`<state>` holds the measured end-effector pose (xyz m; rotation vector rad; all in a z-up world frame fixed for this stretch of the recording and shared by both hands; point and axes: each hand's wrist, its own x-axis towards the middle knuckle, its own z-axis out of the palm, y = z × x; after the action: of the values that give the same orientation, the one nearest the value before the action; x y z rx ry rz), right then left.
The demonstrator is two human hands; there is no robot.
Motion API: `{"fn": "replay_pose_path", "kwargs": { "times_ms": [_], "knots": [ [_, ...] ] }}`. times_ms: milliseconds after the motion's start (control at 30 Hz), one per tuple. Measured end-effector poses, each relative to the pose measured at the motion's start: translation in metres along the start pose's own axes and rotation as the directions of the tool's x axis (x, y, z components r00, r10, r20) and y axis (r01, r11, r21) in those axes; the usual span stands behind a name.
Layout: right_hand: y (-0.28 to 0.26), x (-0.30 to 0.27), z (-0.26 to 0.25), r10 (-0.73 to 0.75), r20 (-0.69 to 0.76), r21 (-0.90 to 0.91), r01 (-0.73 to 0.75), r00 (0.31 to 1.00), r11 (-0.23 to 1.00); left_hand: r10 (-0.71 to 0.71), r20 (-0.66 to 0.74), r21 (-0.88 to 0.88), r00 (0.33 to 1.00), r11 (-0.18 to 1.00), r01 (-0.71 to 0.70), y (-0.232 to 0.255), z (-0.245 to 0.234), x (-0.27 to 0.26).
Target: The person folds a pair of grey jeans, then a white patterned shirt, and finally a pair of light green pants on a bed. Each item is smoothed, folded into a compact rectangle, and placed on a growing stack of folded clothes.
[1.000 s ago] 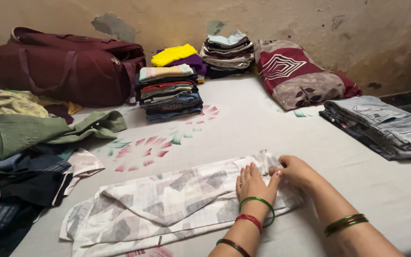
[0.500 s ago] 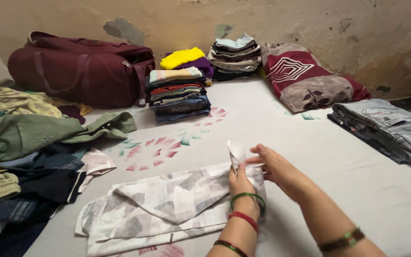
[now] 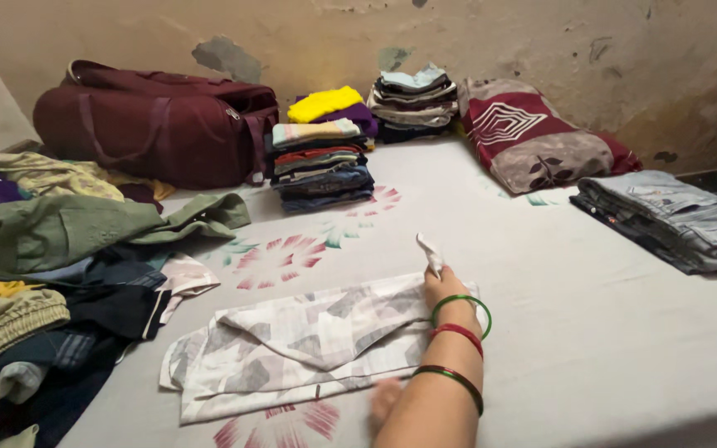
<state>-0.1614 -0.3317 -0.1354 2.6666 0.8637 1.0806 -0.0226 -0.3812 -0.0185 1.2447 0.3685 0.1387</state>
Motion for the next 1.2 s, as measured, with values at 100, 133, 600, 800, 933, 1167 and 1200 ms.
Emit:
{"fn": "replay_pose_path", "kwargs": {
  "times_ms": [100,133,600,800,933,1167,1200],
  "knots": [
    [-0.052,0.044,-0.007,0.022,-0.043,0.259,-0.01,0.999,0.966,-0.014,-0.014,0.004,1.0,1.0,0.014,-0.001,0.003,0.001],
    [-0.056,0.066,-0.02,0.106,-0.045,0.559,-0.063,0.993,0.827,-0.029,-0.007,-0.012,1.0,1.0,0.029,-0.001,0.005,0.0],
    [-0.05,0.175,-0.019,0.473,0.387,0.458,-0.61,0.792,0.647,-0.189,0.129,-0.044,0.973,0.98,0.196,0.035,-0.012,-0.017],
    [-0.052,0.17,-0.012,0.461,0.469,0.414,-0.648,0.754,0.639,-0.136,0.177,-0.199,0.975,0.965,0.17,0.045,-0.015,-0.017],
    [-0.049,0.174,-0.009,0.475,0.489,0.397,-0.672,0.732,0.626,-0.087,0.116,-0.334,0.989,0.935,0.122,0.065,-0.025,0.005],
    [-0.046,0.179,-0.003,0.434,0.541,0.383,-0.67,0.721,0.636,-0.048,0.346,-0.591,0.937,0.765,0.257,0.132,-0.132,0.079],
    [-0.047,0.18,0.0,0.417,0.551,0.386,-0.663,0.723,0.641,-0.042,0.316,-0.612,0.948,0.754,0.238,0.141,-0.152,0.086]
  ]
}}
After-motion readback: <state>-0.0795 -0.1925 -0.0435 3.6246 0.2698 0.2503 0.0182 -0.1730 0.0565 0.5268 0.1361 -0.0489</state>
